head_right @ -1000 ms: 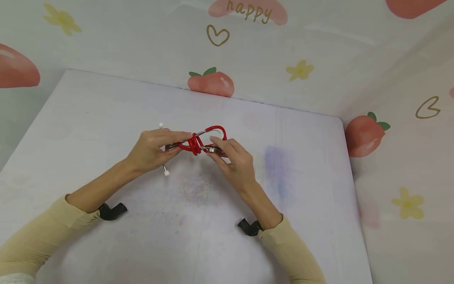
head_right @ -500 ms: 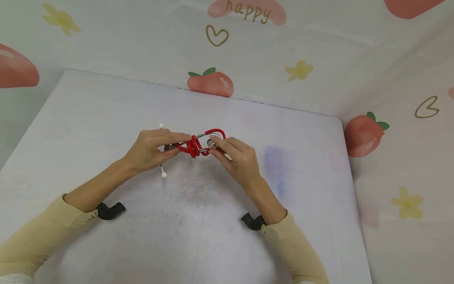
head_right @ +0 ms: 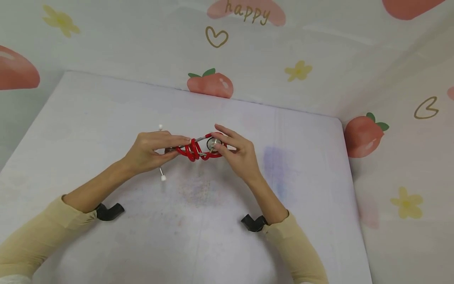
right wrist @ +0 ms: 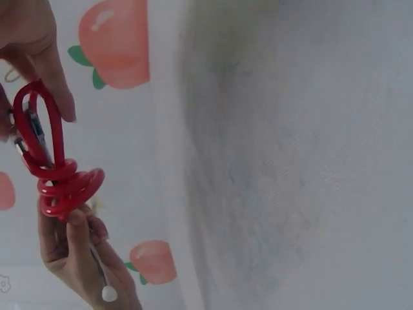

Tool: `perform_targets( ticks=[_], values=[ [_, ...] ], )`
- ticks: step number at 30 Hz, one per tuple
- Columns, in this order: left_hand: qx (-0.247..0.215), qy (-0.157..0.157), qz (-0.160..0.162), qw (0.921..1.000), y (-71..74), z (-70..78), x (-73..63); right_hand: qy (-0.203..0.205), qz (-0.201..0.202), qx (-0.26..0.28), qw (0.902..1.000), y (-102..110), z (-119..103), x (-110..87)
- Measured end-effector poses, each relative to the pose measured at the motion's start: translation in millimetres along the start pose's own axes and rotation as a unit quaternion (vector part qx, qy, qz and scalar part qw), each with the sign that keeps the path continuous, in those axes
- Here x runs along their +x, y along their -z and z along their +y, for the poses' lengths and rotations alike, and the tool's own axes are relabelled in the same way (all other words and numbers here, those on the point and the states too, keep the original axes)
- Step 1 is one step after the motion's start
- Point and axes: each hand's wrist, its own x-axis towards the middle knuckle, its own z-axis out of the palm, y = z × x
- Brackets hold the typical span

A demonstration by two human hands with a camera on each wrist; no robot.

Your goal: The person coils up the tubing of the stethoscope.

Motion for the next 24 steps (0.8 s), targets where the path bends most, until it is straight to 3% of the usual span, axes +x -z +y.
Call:
perform_targets(
  ticks=[6,24],
  values=[
    [0.033,-0.012,-0.006,0.9993,0.9,-0.2,0.8,-0.071,0.021,0.002,0.9972,-1.2,-0.9,2.5],
    [0.071,-0.028,-0.023,0.9968,-2.3,-2.2,2.5,-0.158,0.063,0.053,0.9839,-5.8,1.4,1.2]
  ],
)
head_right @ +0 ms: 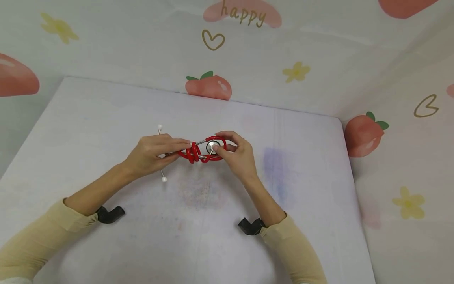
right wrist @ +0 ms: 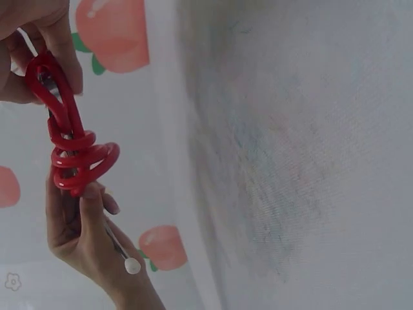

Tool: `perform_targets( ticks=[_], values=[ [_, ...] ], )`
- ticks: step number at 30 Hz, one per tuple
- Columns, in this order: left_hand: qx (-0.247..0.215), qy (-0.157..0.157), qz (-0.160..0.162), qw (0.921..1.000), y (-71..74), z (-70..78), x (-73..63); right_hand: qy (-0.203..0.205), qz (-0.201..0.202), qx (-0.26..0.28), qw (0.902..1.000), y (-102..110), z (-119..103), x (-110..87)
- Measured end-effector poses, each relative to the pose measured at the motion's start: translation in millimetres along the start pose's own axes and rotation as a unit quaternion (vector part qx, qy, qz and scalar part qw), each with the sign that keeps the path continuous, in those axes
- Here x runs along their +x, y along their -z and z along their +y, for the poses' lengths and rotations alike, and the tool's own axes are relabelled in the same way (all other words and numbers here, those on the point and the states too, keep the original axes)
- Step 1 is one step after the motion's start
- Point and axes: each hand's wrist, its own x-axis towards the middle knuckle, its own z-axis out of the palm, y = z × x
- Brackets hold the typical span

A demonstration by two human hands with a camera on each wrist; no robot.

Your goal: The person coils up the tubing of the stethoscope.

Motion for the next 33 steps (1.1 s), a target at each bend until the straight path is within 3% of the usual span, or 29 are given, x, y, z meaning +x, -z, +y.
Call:
perform_targets(
  ticks=[7,12,17,26,33],
  values=[
    [0.005,0.000,0.003,1.0000,-1.0,-0.8,1.8,0.070,0.021,-0.049,0.9961,-4.1,1.7,-3.1],
    [0.006,0.007,0.003,1.0000,-0.9,-0.9,1.4,0.121,0.017,-0.076,0.9895,-8.5,-16.8,-10.5],
    [0.006,0.009,0.002,0.9999,-1.0,-1.3,1.6,0.131,0.019,-0.093,0.9868,-8.6,-28.0,-13.5],
    [0.014,0.011,-0.001,0.9998,-2.8,-0.8,0.3,0.134,0.024,-0.092,0.9865,-9.1,-25.5,-14.6],
    [0.025,0.001,0.009,0.9996,-5.2,-1.9,-0.9,0.187,0.030,-0.127,0.9736,-12.2,-22.8,-13.7]
  ],
)
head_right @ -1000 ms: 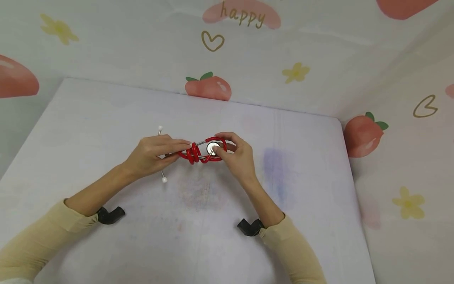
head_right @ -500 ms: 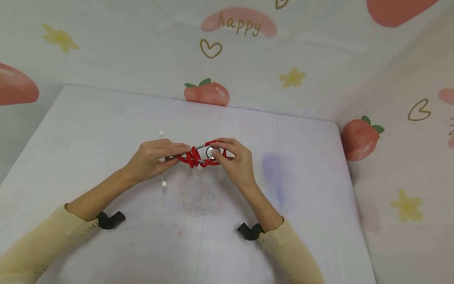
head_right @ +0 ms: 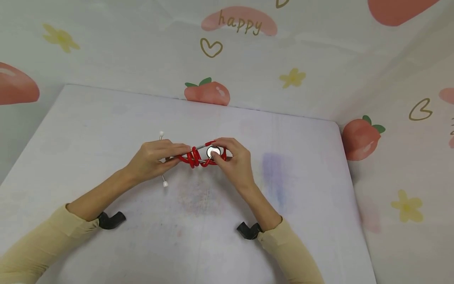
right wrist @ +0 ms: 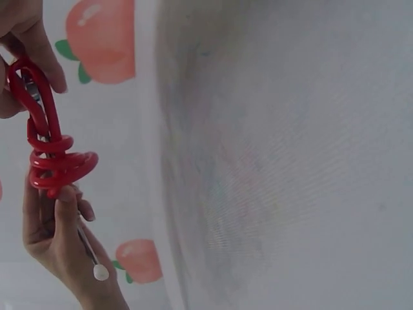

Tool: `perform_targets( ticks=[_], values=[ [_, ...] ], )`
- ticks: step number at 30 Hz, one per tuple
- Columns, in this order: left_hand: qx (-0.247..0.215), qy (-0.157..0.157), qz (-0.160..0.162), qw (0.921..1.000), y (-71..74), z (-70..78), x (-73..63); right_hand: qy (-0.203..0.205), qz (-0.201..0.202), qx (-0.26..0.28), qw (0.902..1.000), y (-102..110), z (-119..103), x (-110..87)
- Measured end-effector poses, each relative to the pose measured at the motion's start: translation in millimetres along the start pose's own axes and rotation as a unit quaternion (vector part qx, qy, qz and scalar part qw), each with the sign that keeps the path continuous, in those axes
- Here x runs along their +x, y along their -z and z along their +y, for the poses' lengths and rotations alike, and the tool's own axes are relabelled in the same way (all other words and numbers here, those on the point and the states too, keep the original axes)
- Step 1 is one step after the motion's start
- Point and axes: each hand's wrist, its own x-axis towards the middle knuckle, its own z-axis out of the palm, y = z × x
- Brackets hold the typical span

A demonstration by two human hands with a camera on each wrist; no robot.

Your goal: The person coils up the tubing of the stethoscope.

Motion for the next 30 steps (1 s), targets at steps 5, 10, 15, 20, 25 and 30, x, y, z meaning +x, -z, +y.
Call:
perform_targets(
  ticks=[5,10,15,20,25,30],
  values=[
    [0.002,-0.001,0.006,1.0000,-1.7,-1.3,1.3,0.035,0.015,-0.022,0.9990,-3.1,1.2,-0.1],
    [-0.011,0.020,-0.003,0.9997,-0.4,-1.9,1.2,0.041,0.021,-0.009,0.9989,-3.2,1.2,-0.3],
    [-0.025,0.034,-0.007,0.9991,0.5,-1.7,1.0,0.040,0.018,0.000,0.9990,-2.3,2.8,-0.5],
    [-0.038,0.036,-0.004,0.9986,0.1,-2.2,1.1,0.041,0.016,0.008,0.9990,-1.5,3.7,-1.0],
    [-0.052,0.036,-0.004,0.9980,-0.8,-4.7,0.4,0.034,0.008,0.012,0.9993,1.5,4.8,-1.3],
    [-0.061,0.044,-0.013,0.9971,1.0,-6.2,0.7,0.041,-0.042,0.030,0.9978,8.4,15.9,-2.2]
  ],
)
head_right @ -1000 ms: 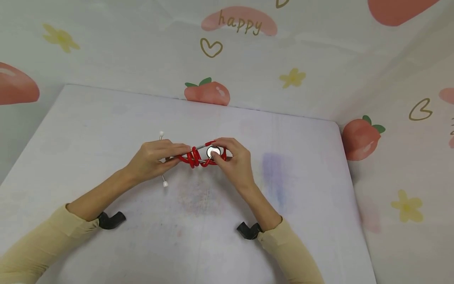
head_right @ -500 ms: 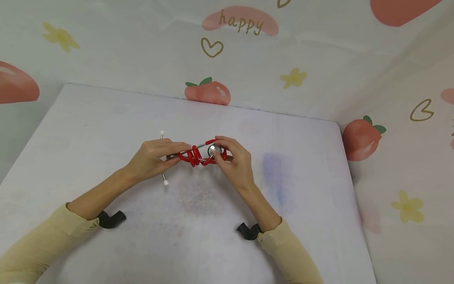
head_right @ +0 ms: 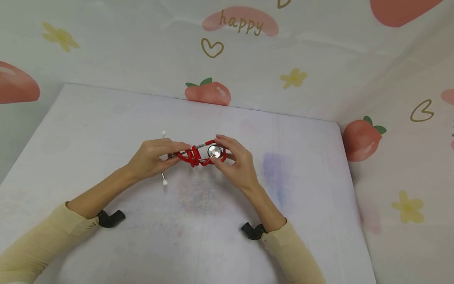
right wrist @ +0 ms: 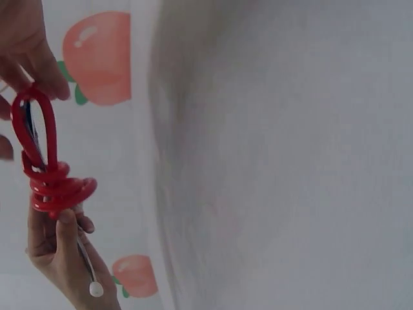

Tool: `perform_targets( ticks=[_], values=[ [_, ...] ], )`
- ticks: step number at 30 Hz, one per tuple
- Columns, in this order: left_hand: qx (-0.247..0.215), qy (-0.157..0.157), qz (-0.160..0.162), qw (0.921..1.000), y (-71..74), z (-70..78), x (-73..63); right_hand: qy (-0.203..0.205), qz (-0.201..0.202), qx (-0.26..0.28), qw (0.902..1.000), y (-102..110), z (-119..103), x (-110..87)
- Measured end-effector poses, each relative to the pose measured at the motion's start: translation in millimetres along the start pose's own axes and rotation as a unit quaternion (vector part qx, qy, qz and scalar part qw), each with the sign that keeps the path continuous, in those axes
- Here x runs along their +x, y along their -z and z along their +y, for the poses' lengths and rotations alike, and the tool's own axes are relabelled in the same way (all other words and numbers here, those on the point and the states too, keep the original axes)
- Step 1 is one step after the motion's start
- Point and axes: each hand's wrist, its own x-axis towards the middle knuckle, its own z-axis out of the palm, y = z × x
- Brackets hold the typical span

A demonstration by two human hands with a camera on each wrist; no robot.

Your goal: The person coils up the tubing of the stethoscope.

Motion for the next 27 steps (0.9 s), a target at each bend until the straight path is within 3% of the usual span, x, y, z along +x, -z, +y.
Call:
perform_targets(
  ticks=[5,9,17,22,27],
  values=[
    [0.014,0.010,-0.010,0.9998,0.5,-1.7,1.3,0.017,-0.078,-0.032,0.9963,9.1,25.3,-4.7],
    [0.028,0.017,-0.017,0.9993,-0.8,-3.2,3.2,0.039,-0.106,-0.086,0.9899,13.6,32.0,-5.7],
    [0.061,0.025,-0.021,0.9976,-4.6,-4.9,9.5,0.045,-0.068,-0.191,0.9782,20.7,34.3,-8.2],
    [0.081,0.046,-0.027,0.9953,-5.0,-6.5,12.4,0.027,-0.051,-0.201,0.9779,25.5,38.0,-10.2],
    [0.055,0.056,-0.025,0.9966,-9.3,-12.7,13.9,0.001,-0.054,-0.196,0.9791,29.6,41.5,-12.1]
  ],
)
